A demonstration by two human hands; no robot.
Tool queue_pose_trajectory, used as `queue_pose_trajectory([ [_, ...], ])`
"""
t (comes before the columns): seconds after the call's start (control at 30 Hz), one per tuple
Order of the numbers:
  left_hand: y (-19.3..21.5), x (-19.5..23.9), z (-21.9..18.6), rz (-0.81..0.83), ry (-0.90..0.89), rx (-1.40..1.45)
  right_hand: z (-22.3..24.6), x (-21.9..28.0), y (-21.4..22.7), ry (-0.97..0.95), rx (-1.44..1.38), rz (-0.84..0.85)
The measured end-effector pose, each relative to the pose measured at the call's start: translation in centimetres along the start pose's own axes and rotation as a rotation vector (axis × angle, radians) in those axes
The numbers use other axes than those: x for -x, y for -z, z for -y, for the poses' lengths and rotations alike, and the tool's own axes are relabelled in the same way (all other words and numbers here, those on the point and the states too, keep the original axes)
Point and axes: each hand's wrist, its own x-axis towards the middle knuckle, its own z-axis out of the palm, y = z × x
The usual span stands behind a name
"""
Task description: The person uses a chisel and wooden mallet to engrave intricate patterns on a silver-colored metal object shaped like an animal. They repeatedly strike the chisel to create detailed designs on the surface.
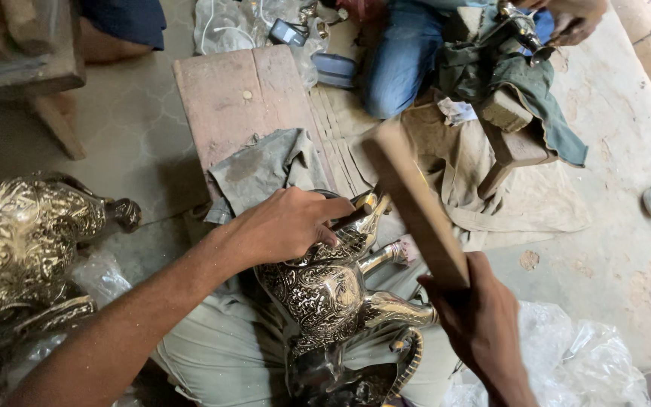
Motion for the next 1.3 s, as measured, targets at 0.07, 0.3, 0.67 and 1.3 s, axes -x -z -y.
queue_pose_trajectory([
  [0.07,0.0,-0.2,0.0,-0.009,-0.027,0.006,-0.1,0.0,0.0,0.029,-0.307,-0.108],
  [0.3,0.0,0.0,0.3,0.012,-0.011,0.064,-1.2,0.3,-0.9,-0.042,-0.191,-0.03],
  [0.67,0.0,0.6,0.3,-0.05,-0.094,0.044,-2.6,1.2,-1.6,-0.219,-0.372,-0.048],
  [1.3,0.3,4.2,-0.1,-0.183,0.271,-0.011,-21.3,3.5,6.2,-0.456,-0.243,-0.706],
])
